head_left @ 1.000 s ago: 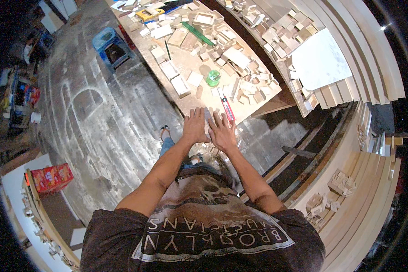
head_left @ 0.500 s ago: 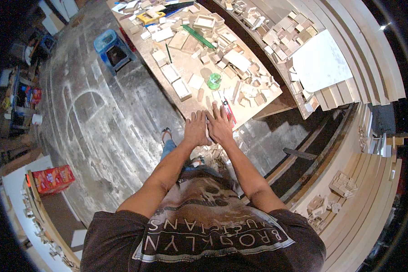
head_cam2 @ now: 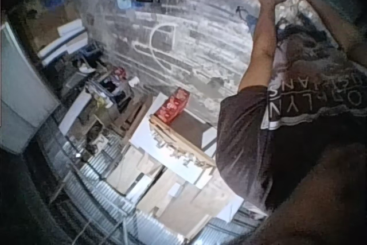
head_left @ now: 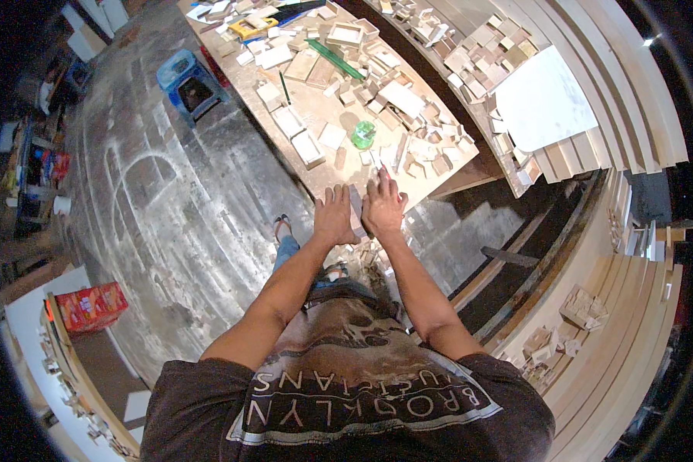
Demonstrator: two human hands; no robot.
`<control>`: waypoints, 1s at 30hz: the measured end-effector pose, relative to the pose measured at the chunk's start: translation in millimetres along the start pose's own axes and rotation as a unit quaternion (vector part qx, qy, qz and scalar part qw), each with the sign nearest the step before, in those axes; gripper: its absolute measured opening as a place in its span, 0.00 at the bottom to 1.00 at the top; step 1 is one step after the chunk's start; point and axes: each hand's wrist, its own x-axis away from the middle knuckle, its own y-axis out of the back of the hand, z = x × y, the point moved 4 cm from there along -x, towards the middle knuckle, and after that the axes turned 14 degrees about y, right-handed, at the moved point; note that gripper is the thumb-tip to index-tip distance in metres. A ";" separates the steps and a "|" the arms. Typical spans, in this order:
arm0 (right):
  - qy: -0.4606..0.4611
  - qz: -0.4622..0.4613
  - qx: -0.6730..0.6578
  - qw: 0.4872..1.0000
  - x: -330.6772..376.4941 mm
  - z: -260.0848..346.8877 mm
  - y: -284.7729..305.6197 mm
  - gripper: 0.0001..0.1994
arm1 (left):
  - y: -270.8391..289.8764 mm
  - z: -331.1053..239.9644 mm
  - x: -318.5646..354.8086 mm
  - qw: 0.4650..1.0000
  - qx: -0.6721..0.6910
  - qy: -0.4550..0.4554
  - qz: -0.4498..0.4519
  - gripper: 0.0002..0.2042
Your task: The person glues and fits together several small wooden blocks and pieces on a workbench, using a ruler to check alignment.
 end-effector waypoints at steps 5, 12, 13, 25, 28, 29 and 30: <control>-0.101 -0.085 -0.050 0.990 54.4 -25.6 8.4 0.25 | 5.6 -5.6 2.9 1.000 0.018 0.023 0.003 0.67; -0.169 -0.165 -0.329 0.914 94.7 -33.4 -35.0 0.10 | -3.9 -15.0 1.6 0.994 0.075 0.078 -0.019 0.67; -0.161 -0.196 -0.326 0.911 95.6 -32.6 -40.6 0.10 | -3.6 -16.0 1.0 0.994 0.076 0.079 -0.015 0.67; -0.357 -0.089 -0.424 0.827 68.6 -40.1 -67.6 0.11 | -6.0 -18.1 -0.4 0.993 0.100 0.062 -0.023 0.70; -0.373 -0.101 -0.435 0.813 71.5 -41.6 -73.0 0.12 | -11.7 -18.3 -0.3 0.994 0.089 0.060 -0.027 0.70; -0.356 -0.108 -0.407 0.834 73.2 -46.6 -83.6 0.12 | -9.6 -19.0 0.4 0.994 0.092 0.056 -0.028 0.70; -0.340 -0.118 -0.379 0.853 76.7 -55.6 -104.0 0.12 | -5.2 -19.9 1.0 0.994 0.094 0.049 -0.029 0.70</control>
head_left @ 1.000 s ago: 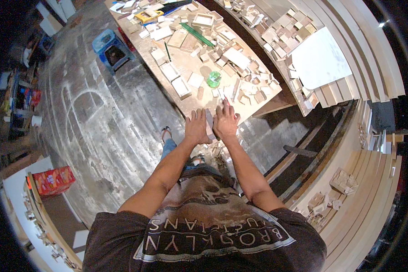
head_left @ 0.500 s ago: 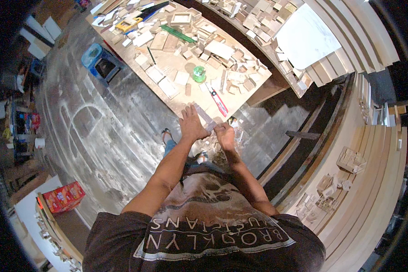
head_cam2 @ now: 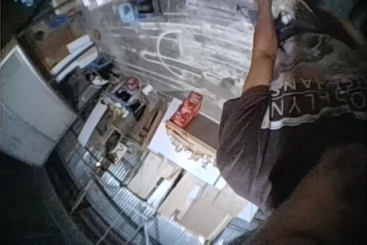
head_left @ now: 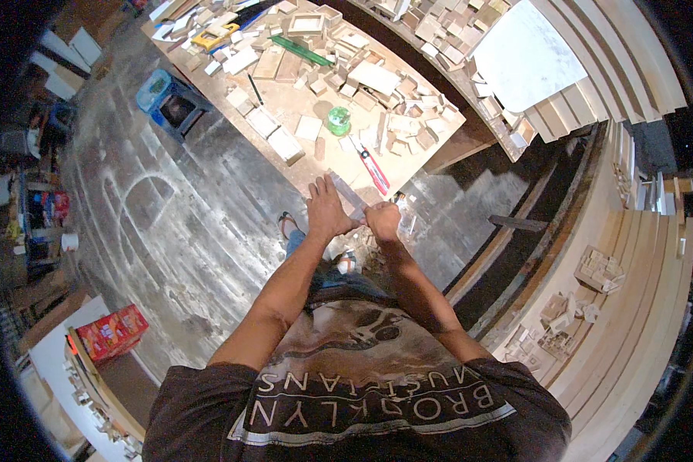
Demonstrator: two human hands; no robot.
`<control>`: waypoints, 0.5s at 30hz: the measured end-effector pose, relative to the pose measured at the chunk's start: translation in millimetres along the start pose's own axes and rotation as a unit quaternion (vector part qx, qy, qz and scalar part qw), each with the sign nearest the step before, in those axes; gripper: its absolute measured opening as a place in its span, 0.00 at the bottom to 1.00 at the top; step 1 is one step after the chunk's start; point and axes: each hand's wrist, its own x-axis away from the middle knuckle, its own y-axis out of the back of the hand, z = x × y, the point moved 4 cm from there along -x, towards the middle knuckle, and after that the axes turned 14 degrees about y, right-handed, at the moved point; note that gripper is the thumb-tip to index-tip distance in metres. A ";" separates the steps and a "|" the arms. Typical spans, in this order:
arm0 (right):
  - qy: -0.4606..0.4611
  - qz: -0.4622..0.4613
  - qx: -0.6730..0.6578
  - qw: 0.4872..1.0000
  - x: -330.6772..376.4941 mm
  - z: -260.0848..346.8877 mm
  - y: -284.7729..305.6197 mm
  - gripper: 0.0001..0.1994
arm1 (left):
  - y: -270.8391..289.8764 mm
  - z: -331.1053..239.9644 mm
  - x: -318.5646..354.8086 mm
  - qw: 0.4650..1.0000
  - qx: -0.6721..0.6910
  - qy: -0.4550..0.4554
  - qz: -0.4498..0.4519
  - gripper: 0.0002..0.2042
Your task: The person glues and fits together several small wooden blocks and pieces on a workbench, using a ruler to check alignment.
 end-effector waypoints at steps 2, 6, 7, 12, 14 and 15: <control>0.004 -0.007 -0.015 1.000 -2.5 -5.6 -6.2 0.13 | -1.0 4.4 -1.5 1.000 -0.005 0.007 -0.003 0.71; -0.058 -0.006 -0.125 0.990 14.3 26.4 7.2 0.12 | 3.2 5.0 -0.4 1.000 0.001 0.017 0.013 0.71; -0.043 -0.011 -0.123 0.991 11.6 23.0 6.7 0.11 | 5.7 3.0 -0.5 1.000 0.000 0.015 0.012 0.70; 0.062 0.053 0.054 0.995 21.2 68.9 25.8 0.16 | 9.7 0.9 1.2 0.999 -0.023 0.034 0.031 0.68; 0.203 0.084 0.175 0.960 27.5 89.7 35.7 0.23 | 7.5 2.3 1.1 0.999 -0.023 0.026 0.028 0.67; 0.232 0.183 0.172 0.940 26.9 94.5 37.8 0.36 | 6.8 2.8 1.3 0.999 -0.023 0.023 0.026 0.67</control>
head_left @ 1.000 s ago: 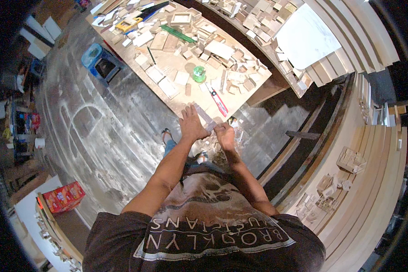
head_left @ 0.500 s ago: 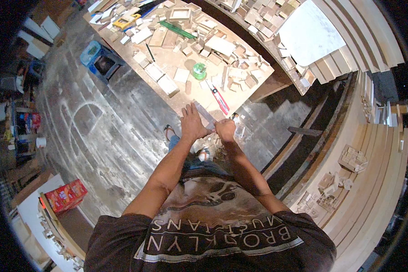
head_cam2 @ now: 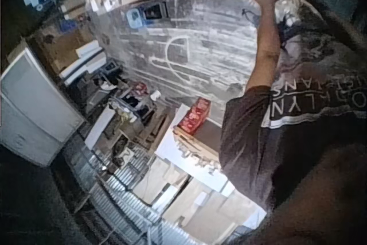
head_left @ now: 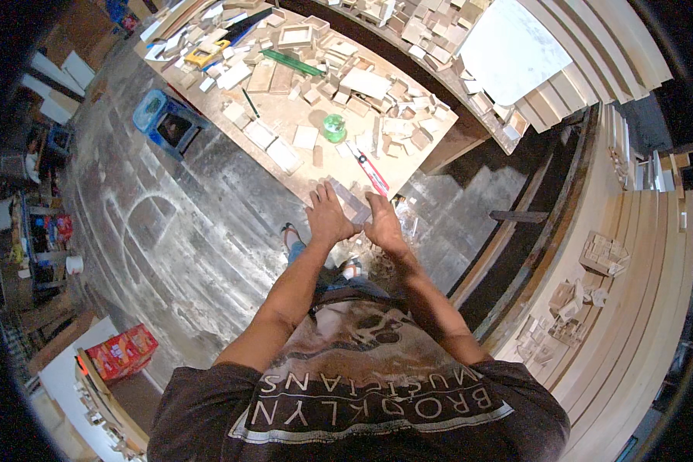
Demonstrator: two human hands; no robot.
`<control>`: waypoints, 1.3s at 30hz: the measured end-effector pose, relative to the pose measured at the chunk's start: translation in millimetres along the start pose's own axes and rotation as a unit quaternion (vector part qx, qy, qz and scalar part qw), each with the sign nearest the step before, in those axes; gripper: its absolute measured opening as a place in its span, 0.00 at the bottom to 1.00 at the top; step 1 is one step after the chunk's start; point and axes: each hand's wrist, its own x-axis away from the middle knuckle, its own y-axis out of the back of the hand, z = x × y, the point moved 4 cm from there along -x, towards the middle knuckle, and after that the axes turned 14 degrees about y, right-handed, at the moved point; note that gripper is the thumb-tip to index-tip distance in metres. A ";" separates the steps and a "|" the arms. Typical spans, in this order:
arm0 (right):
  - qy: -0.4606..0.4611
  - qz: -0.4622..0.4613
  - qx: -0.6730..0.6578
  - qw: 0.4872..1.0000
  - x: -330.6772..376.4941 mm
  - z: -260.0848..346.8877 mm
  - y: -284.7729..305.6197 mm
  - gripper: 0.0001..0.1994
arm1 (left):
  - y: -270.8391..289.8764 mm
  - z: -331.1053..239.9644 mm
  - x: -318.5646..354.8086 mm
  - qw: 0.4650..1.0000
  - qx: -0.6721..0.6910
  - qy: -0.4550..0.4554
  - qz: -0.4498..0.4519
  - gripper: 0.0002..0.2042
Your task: The person glues and fits together several small wooden blocks and pieces on a workbench, using a ruler to check alignment.
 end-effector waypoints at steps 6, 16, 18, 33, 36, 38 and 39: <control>0.221 0.156 0.224 0.936 -28.2 20.7 15.7 0.52 | 1.2 2.3 0.0 1.000 0.006 -0.011 0.009 0.67; 0.439 0.263 0.224 0.830 -98.3 15.2 -0.8 0.59 | -15.4 11.7 -3.8 0.992 0.039 -0.049 -0.110 0.62; 0.446 0.296 0.204 0.820 -101.1 19.7 -0.9 0.58 | -15.7 14.5 -3.1 0.991 0.060 -0.045 -0.108 0.59; 0.482 0.316 0.177 0.798 -109.3 12.7 7.1 0.52 | -25.6 37.9 10.1 0.923 0.249 -0.162 -0.243 0.48; 0.483 0.299 0.173 0.805 -107.9 17.0 9.7 0.53 | -20.8 38.6 12.6 0.915 0.254 -0.178 -0.258 0.46; 0.492 0.287 0.182 0.802 -107.1 19.3 12.5 0.54 | -19.5 38.3 13.4 0.914 0.249 -0.182 -0.263 0.45; 0.493 0.287 0.181 0.801 -106.8 19.8 13.1 0.54 | -20.1 38.2 13.1 0.922 0.240 -0.177 -0.248 0.45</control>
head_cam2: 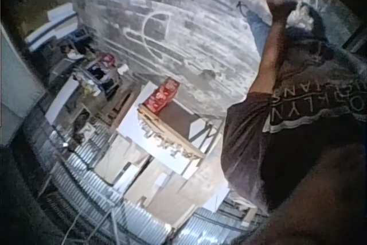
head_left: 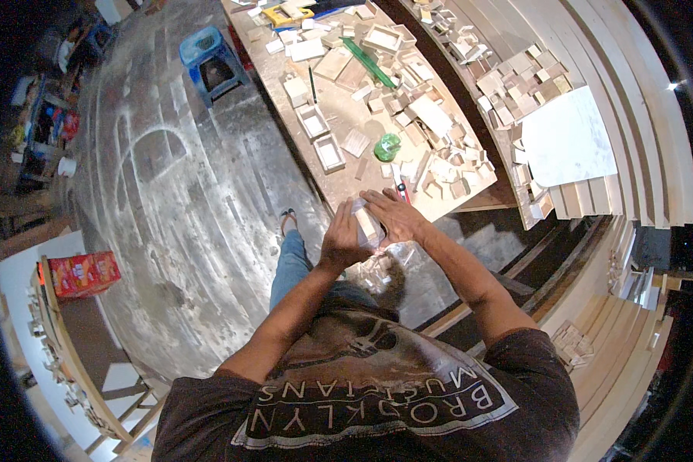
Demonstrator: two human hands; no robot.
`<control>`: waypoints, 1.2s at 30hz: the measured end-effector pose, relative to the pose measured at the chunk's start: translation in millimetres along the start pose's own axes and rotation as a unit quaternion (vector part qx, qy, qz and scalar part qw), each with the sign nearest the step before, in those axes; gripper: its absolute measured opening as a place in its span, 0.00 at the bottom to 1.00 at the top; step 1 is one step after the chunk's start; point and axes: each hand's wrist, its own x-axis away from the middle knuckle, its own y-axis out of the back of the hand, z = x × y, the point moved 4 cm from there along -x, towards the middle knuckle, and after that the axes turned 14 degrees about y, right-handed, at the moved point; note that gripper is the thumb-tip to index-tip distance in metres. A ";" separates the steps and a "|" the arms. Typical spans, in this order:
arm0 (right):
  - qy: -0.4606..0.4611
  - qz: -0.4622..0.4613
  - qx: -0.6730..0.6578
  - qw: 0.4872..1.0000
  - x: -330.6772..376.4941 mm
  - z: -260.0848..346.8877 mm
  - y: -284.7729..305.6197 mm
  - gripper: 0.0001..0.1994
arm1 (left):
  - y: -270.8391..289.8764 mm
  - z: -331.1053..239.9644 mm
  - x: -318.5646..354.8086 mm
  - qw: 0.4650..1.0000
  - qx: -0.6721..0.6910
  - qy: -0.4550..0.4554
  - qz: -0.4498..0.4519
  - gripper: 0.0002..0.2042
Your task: The person glues and fits together several small wooden blocks and pieces on a workbench, using a ruler to check alignment.
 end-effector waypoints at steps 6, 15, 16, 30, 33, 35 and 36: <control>0.003 0.009 0.027 1.000 0.3 -1.2 -4.3 0.55 | 7.0 -2.4 -4.4 0.998 0.004 -0.005 0.060 0.44; -0.031 0.033 0.018 0.999 2.2 0.5 0.2 0.48 | -0.5 -4.8 -3.1 0.998 -0.008 -0.001 0.056 0.41; -0.032 0.033 0.019 0.999 2.3 0.7 -4.0 0.47 | -0.6 -5.6 -1.4 0.998 -0.008 0.003 0.060 0.41; -0.110 0.025 0.101 0.988 15.5 27.0 2.6 0.46 | -6.3 -3.0 -4.5 0.972 -0.122 0.095 0.176 0.44; -0.229 -0.062 0.019 0.971 31.6 47.8 -1.3 0.42 | -4.9 -5.5 -3.0 0.975 -0.116 0.087 0.166 0.46; -0.313 -0.177 -0.008 0.933 43.7 60.8 -16.1 0.29 | -6.1 -8.2 -4.5 0.971 -0.140 0.075 0.176 0.46; -0.336 -0.192 -0.019 0.922 44.2 66.7 -23.6 0.25 | -5.8 -8.5 -5.4 0.969 -0.154 0.070 0.180 0.46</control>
